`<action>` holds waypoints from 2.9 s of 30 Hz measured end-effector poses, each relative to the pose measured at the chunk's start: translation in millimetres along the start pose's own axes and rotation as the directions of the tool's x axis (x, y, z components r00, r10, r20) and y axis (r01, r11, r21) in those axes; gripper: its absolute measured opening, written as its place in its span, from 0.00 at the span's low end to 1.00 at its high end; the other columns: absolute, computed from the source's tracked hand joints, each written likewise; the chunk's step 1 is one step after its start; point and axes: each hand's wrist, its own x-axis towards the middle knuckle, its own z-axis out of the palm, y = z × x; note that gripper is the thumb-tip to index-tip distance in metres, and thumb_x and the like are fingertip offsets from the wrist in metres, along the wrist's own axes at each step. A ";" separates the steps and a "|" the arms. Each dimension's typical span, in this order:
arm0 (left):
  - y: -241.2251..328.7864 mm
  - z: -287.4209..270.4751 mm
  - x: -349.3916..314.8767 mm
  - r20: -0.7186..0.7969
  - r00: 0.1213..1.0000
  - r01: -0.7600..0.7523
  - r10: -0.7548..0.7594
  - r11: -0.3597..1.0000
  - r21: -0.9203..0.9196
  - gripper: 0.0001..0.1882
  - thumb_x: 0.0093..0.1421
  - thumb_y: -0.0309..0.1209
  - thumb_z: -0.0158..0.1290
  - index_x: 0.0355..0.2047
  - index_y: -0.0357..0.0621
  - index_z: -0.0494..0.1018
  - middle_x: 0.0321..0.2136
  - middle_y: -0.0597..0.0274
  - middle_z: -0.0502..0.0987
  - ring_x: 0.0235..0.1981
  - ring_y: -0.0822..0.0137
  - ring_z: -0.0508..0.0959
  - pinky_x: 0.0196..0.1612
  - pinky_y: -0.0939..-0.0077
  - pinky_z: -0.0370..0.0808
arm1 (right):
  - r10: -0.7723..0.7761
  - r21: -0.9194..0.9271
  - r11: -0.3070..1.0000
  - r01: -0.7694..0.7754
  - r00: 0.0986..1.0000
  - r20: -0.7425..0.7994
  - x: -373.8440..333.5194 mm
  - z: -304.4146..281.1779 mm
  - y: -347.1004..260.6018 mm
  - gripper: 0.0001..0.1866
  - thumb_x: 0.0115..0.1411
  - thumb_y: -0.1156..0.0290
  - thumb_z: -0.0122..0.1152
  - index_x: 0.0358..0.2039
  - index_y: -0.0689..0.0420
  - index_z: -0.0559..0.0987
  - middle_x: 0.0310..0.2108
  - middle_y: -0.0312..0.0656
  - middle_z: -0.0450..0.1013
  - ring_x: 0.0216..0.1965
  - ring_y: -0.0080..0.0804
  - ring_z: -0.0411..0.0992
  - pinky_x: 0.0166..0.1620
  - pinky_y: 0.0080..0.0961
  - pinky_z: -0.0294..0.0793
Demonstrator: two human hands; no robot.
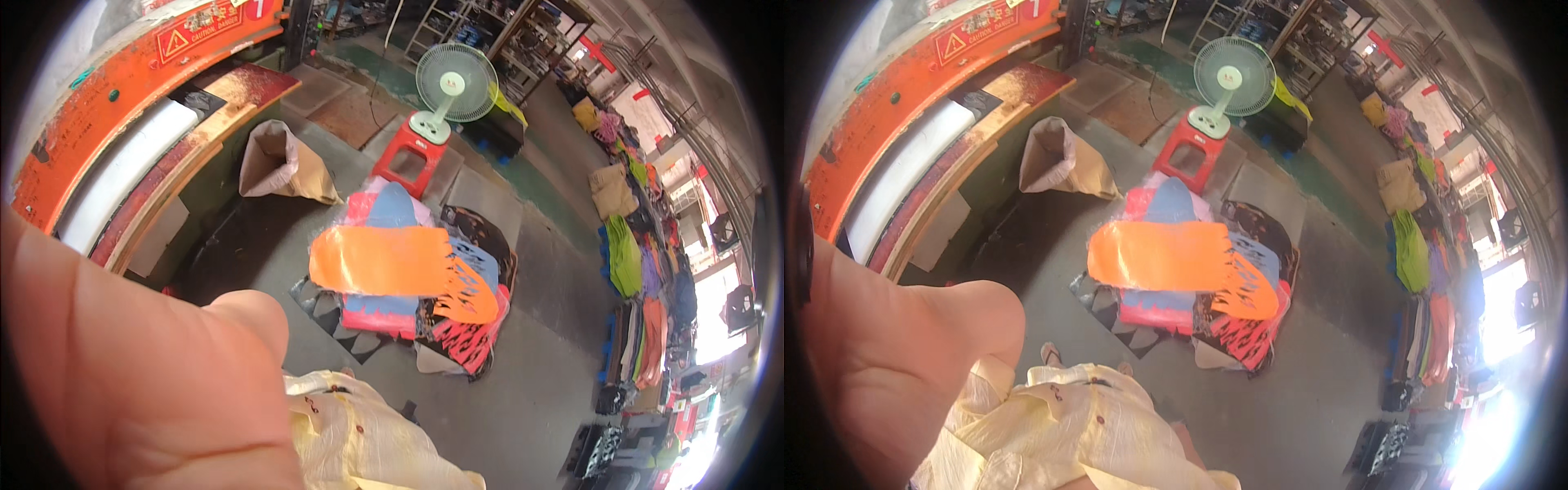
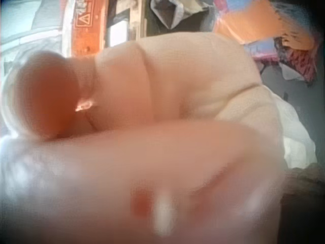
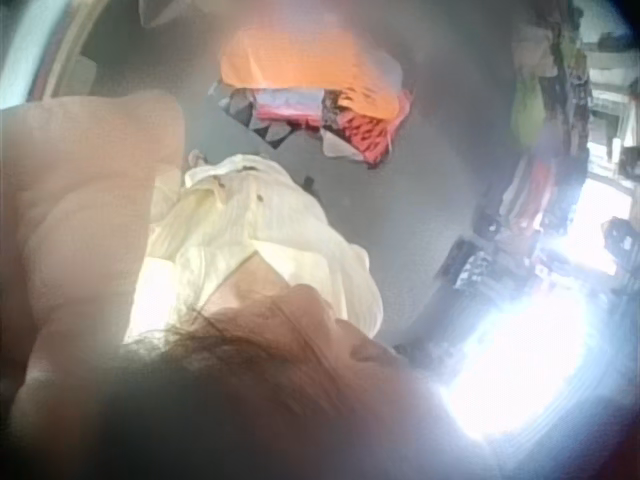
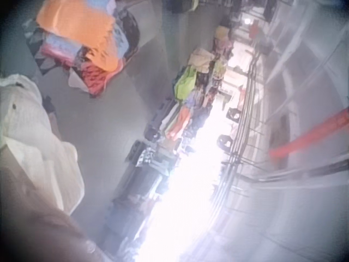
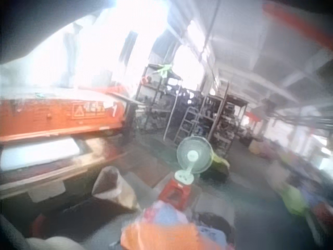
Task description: The person uses a cutting tool to cut flame-shaped designs from an orange vinyl sheet on a workbench. They then use scissors to trim the cutouts and peel away the backing film. The finished pieces are gathered and placed into a plastic bag.
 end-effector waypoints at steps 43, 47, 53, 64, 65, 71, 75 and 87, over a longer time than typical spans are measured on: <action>-73.2 -140.4 -595.5 -0.518 -0.657 0.316 -0.548 -0.824 0.470 0.03 0.56 0.29 0.48 0.28 0.52 0.71 0.14 0.71 0.66 0.10 0.75 0.63 0.12 0.82 0.59 | 0.037 0.641 0.643 0.419 0.819 -0.573 35.7 89.3 242.3 0.12 0.58 0.64 0.52 0.34 0.56 0.80 0.36 0.46 0.75 0.40 0.36 0.71 0.43 0.33 0.68; -168.2 25.8 -634.1 -0.234 -0.652 0.571 -0.722 -0.670 0.475 0.08 0.59 0.34 0.50 0.35 0.45 0.74 0.22 0.71 0.71 0.16 0.79 0.66 0.16 0.83 0.60 | 0.136 0.831 0.443 0.336 0.891 -0.433 42.4 111.9 263.1 0.13 0.58 0.63 0.53 0.37 0.57 0.79 0.37 0.47 0.74 0.43 0.38 0.71 0.46 0.33 0.68; -121.6 263.0 -737.8 0.041 -0.820 0.389 -0.571 -0.503 0.772 0.09 0.59 0.35 0.50 0.36 0.44 0.74 0.24 0.68 0.74 0.17 0.75 0.68 0.18 0.80 0.63 | 0.236 0.964 0.196 0.178 0.946 -0.223 53.1 39.6 413.9 0.11 0.58 0.63 0.55 0.36 0.56 0.77 0.31 0.43 0.73 0.33 0.35 0.71 0.35 0.32 0.68; 17.6 577.1 -881.7 0.135 -0.896 0.314 -0.422 -0.390 0.866 0.07 0.59 0.32 0.49 0.31 0.44 0.74 0.23 0.66 0.74 0.15 0.74 0.70 0.16 0.79 0.64 | 0.409 0.661 -0.672 0.333 0.912 -0.044 21.7 -176.1 848.9 0.09 0.58 0.65 0.54 0.35 0.54 0.76 0.26 0.36 0.72 0.23 0.31 0.71 0.23 0.30 0.69; 29.3 600.2 -880.7 0.057 -0.933 0.232 -0.355 -0.474 0.849 0.07 0.59 0.33 0.50 0.31 0.44 0.74 0.22 0.67 0.74 0.15 0.74 0.70 0.15 0.79 0.63 | 0.436 0.716 -0.585 0.381 0.892 -0.119 19.2 -210.1 880.9 0.08 0.58 0.65 0.53 0.35 0.54 0.76 0.27 0.36 0.72 0.24 0.31 0.71 0.24 0.29 0.70; -17.2 762.7 -953.3 -0.079 -0.915 0.194 -0.396 -0.604 0.773 0.05 0.59 0.32 0.49 0.31 0.45 0.72 0.21 0.67 0.72 0.15 0.74 0.70 0.13 0.81 0.61 | 0.335 0.810 -0.387 0.441 0.886 -0.322 64.1 -419.1 989.6 0.09 0.60 0.69 0.48 0.35 0.53 0.78 0.32 0.36 0.74 0.29 0.28 0.73 0.29 0.24 0.71; -87.5 861.7 -1051.5 -0.076 -0.898 0.257 -0.433 -0.657 0.709 0.05 0.59 0.31 0.50 0.33 0.44 0.70 0.19 0.68 0.70 0.11 0.76 0.66 0.11 0.84 0.59 | 0.297 0.611 -0.499 0.615 0.783 -0.546 119.7 -523.2 1051.7 0.14 0.61 0.62 0.51 0.41 0.56 0.76 0.32 0.37 0.75 0.29 0.26 0.72 0.28 0.20 0.70; -368.2 1399.0 -1199.5 0.409 -0.545 0.805 -0.732 -0.321 0.499 0.07 0.62 0.29 0.50 0.37 0.40 0.73 0.24 0.71 0.72 0.18 0.81 0.66 0.18 0.89 0.60 | 0.342 0.957 0.289 -0.026 0.936 -0.078 238.1 -662.9 1232.0 0.11 0.57 0.62 0.56 0.39 0.52 0.77 0.31 0.37 0.72 0.31 0.29 0.69 0.31 0.27 0.67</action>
